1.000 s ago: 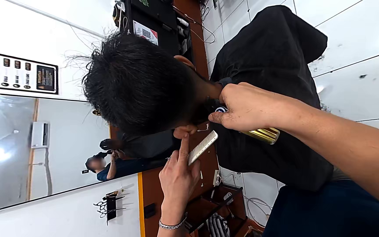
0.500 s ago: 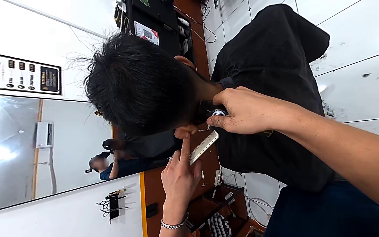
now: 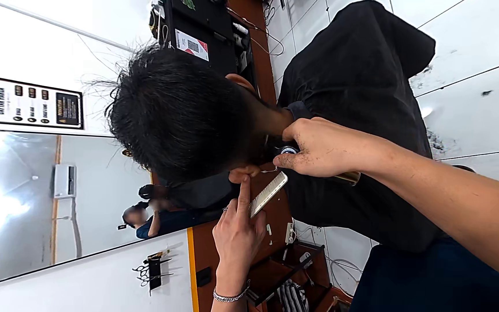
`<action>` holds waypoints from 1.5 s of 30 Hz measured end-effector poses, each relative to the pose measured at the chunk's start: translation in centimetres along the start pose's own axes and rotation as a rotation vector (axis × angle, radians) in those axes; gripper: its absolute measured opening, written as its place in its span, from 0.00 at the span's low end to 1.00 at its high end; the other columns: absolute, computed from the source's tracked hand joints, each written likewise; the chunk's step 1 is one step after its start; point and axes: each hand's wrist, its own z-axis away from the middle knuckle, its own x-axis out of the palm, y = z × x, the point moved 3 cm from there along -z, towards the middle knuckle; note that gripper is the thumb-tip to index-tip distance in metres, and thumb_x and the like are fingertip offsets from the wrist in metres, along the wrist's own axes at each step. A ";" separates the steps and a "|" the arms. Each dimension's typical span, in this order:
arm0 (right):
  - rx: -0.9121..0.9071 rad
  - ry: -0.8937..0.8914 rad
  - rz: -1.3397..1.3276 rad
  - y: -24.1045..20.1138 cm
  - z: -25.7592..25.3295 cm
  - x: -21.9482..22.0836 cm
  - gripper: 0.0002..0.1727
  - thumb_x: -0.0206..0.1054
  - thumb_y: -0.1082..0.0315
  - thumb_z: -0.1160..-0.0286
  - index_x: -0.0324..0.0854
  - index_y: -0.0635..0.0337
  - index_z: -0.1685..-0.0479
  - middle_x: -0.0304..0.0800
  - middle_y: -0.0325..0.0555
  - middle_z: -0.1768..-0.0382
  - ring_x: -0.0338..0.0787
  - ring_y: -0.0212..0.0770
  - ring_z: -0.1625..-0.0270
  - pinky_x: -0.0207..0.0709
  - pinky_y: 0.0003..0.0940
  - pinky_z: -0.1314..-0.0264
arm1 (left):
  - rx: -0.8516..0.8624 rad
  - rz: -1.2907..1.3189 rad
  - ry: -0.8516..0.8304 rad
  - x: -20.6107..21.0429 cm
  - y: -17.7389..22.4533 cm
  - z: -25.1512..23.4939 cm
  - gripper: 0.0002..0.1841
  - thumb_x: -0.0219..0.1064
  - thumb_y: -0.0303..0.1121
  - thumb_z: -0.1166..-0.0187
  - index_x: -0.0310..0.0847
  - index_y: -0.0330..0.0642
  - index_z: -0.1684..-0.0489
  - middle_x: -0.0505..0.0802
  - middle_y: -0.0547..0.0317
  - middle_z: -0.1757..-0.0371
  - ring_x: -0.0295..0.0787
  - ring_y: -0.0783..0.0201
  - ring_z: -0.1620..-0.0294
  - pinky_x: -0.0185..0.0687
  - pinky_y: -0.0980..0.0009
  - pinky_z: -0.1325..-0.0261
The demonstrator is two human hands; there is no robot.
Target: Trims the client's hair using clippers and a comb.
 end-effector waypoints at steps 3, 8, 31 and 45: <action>-0.016 0.035 -0.036 -0.1 0.1 0.3 0.18 0.64 0.49 0.15 0.81 0.54 0.65 0.76 0.35 0.78 0.78 0.31 0.75 0.67 0.32 0.73 | 0.001 -0.005 -0.005 0.0 0.0 0.0 0.31 0.63 0.34 0.28 0.78 0.31 0.22 0.90 0.45 0.70 0.84 0.50 0.78 0.75 0.57 0.78; -0.033 0.026 -0.035 0.2 0.0 0.4 0.19 0.65 0.49 0.15 0.82 0.56 0.63 0.76 0.36 0.77 0.78 0.32 0.74 0.68 0.33 0.72 | 0.013 -0.016 -0.005 0.0 -0.1 -0.1 0.31 0.62 0.33 0.28 0.78 0.31 0.23 0.90 0.45 0.71 0.84 0.51 0.78 0.74 0.57 0.78; -0.002 0.158 -0.982 -1.7 3.2 8.8 0.15 0.59 0.62 0.10 0.83 0.65 0.58 0.87 0.47 0.73 0.89 0.35 0.74 0.86 0.27 0.71 | 0.111 -0.149 0.034 2.1 -1.4 -0.3 0.30 0.62 0.41 0.26 0.81 0.37 0.24 0.92 0.44 0.65 0.90 0.44 0.72 0.76 0.54 0.79; 0.004 0.058 -0.859 -2.1 0.2 8.4 0.16 0.64 0.58 0.13 0.86 0.63 0.61 0.89 0.43 0.72 0.90 0.31 0.69 0.84 0.26 0.64 | 0.105 -0.189 0.023 2.6 -1.3 -0.3 0.25 0.60 0.47 0.23 0.88 0.37 0.38 0.92 0.42 0.63 0.92 0.43 0.68 0.78 0.54 0.78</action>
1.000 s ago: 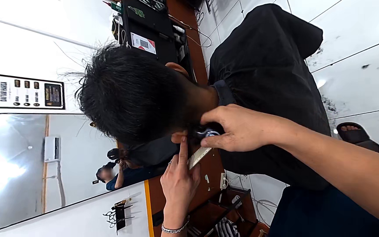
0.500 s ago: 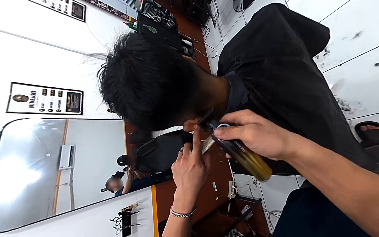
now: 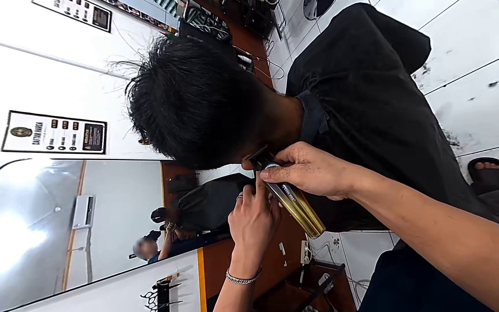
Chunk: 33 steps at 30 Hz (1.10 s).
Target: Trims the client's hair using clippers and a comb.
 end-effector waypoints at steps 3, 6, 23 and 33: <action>-0.008 0.007 0.008 -0.3 -0.1 -0.2 0.16 0.65 0.58 0.13 0.86 0.62 0.63 0.88 0.42 0.73 0.88 0.30 0.70 0.81 0.24 0.66 | -0.009 0.004 -0.006 -0.1 0.0 -0.1 0.26 0.59 0.48 0.22 0.87 0.37 0.36 0.92 0.42 0.62 0.92 0.43 0.67 0.79 0.54 0.77; -0.017 0.014 0.057 -0.4 -0.2 -0.3 0.17 0.65 0.58 0.13 0.85 0.62 0.65 0.86 0.42 0.74 0.86 0.29 0.71 0.78 0.25 0.68 | -0.003 0.004 -0.008 -0.2 0.1 -0.1 0.26 0.59 0.47 0.23 0.87 0.37 0.37 0.92 0.41 0.62 0.92 0.43 0.66 0.79 0.54 0.76; -0.052 0.027 0.151 -1.3 -0.2 -0.5 0.18 0.66 0.55 0.14 0.84 0.61 0.66 0.83 0.40 0.77 0.83 0.28 0.75 0.75 0.24 0.72 | -0.009 0.003 -0.015 -0.3 0.1 -0.1 0.25 0.60 0.45 0.24 0.88 0.36 0.39 0.92 0.42 0.63 0.92 0.44 0.67 0.79 0.54 0.76; -0.064 0.011 0.194 -1.4 -0.3 -0.7 0.18 0.66 0.55 0.14 0.84 0.61 0.65 0.81 0.39 0.78 0.81 0.27 0.76 0.73 0.23 0.73 | -0.007 -0.004 -0.006 -0.2 0.1 -0.1 0.24 0.59 0.46 0.24 0.89 0.35 0.43 0.92 0.42 0.63 0.92 0.45 0.67 0.78 0.55 0.76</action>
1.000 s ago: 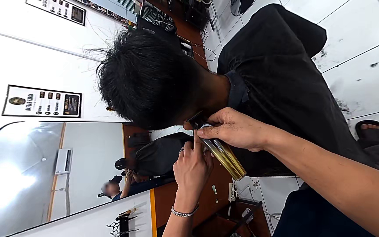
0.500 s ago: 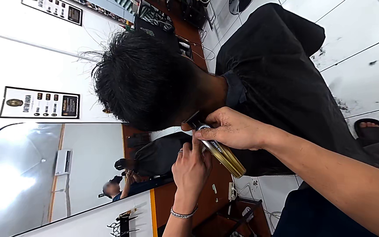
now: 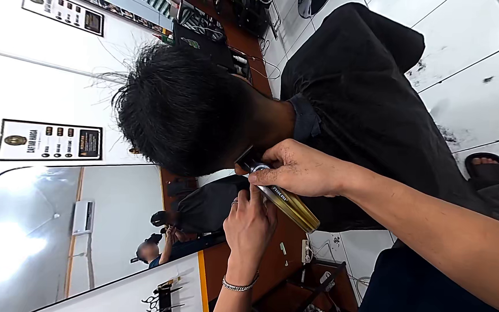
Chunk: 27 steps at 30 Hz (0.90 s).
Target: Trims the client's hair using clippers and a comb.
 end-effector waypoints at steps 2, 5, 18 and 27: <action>-0.022 0.002 0.023 0.1 0.0 0.1 0.17 0.67 0.55 0.15 0.85 0.63 0.60 0.82 0.39 0.76 0.81 0.27 0.75 0.73 0.24 0.72 | 0.003 0.005 0.001 0.0 0.0 0.1 0.24 0.60 0.45 0.25 0.89 0.35 0.43 0.92 0.42 0.63 0.92 0.44 0.67 0.78 0.55 0.77; 0.011 0.000 0.021 0.1 0.1 0.1 0.18 0.66 0.54 0.14 0.84 0.60 0.67 0.81 0.37 0.78 0.80 0.25 0.76 0.72 0.22 0.74 | -0.002 0.007 -0.006 0.0 -0.1 0.1 0.25 0.60 0.46 0.24 0.89 0.36 0.41 0.92 0.42 0.63 0.92 0.43 0.68 0.78 0.55 0.76; 0.015 -0.104 -0.209 0.9 0.1 -0.8 0.17 0.62 0.60 0.11 0.84 0.65 0.63 0.88 0.44 0.72 0.89 0.31 0.72 0.85 0.25 0.67 | -0.012 -0.018 -0.005 -0.2 0.1 -0.1 0.28 0.61 0.44 0.25 0.85 0.35 0.31 0.93 0.42 0.63 0.92 0.44 0.69 0.77 0.55 0.78; 0.029 -0.125 -0.168 1.4 0.1 -1.6 0.16 0.62 0.61 0.11 0.85 0.66 0.58 0.87 0.46 0.70 0.89 0.32 0.71 0.85 0.26 0.66 | -0.023 -0.022 -0.043 -0.3 0.1 0.0 0.33 0.60 0.41 0.27 0.77 0.33 0.21 0.92 0.43 0.62 0.89 0.46 0.72 0.75 0.55 0.79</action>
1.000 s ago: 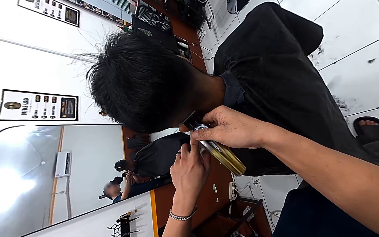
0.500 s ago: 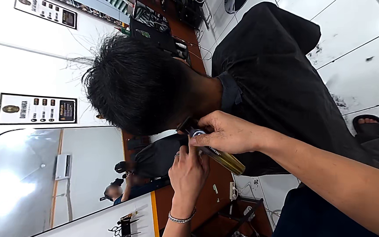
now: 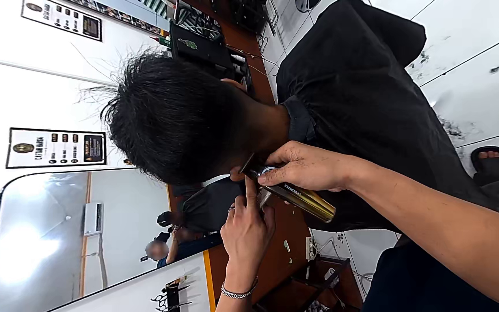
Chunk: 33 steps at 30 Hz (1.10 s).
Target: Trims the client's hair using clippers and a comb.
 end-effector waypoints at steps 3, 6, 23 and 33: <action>0.000 0.012 -0.062 -0.2 -0.1 -0.3 0.16 0.62 0.60 0.11 0.84 0.66 0.61 0.88 0.46 0.72 0.90 0.33 0.72 0.87 0.27 0.67 | 0.001 -0.011 -0.002 -0.1 0.1 0.0 0.34 0.61 0.41 0.27 0.74 0.32 0.19 0.92 0.43 0.64 0.89 0.46 0.73 0.74 0.55 0.79; -0.060 0.014 -0.019 -0.6 -0.1 -0.3 0.15 0.62 0.61 0.12 0.84 0.65 0.60 0.87 0.44 0.71 0.88 0.31 0.71 0.85 0.25 0.66 | 0.000 -0.008 -0.009 -0.2 0.2 0.0 0.33 0.61 0.41 0.27 0.76 0.31 0.21 0.92 0.43 0.65 0.89 0.45 0.72 0.76 0.55 0.79; -0.052 0.075 0.175 -1.0 -0.2 -1.2 0.18 0.64 0.57 0.13 0.83 0.61 0.68 0.79 0.39 0.78 0.79 0.28 0.77 0.70 0.24 0.74 | -0.013 -0.025 -0.042 -0.5 0.2 0.0 0.36 0.62 0.40 0.28 0.71 0.31 0.16 0.91 0.44 0.65 0.88 0.46 0.73 0.76 0.54 0.79; -0.079 0.081 0.341 -1.2 -0.1 -1.9 0.15 0.66 0.56 0.15 0.87 0.59 0.57 0.84 0.39 0.71 0.81 0.29 0.69 0.73 0.30 0.67 | -0.027 -0.023 -0.056 -0.6 0.4 0.0 0.36 0.61 0.41 0.27 0.70 0.33 0.16 0.91 0.44 0.65 0.88 0.46 0.73 0.74 0.54 0.78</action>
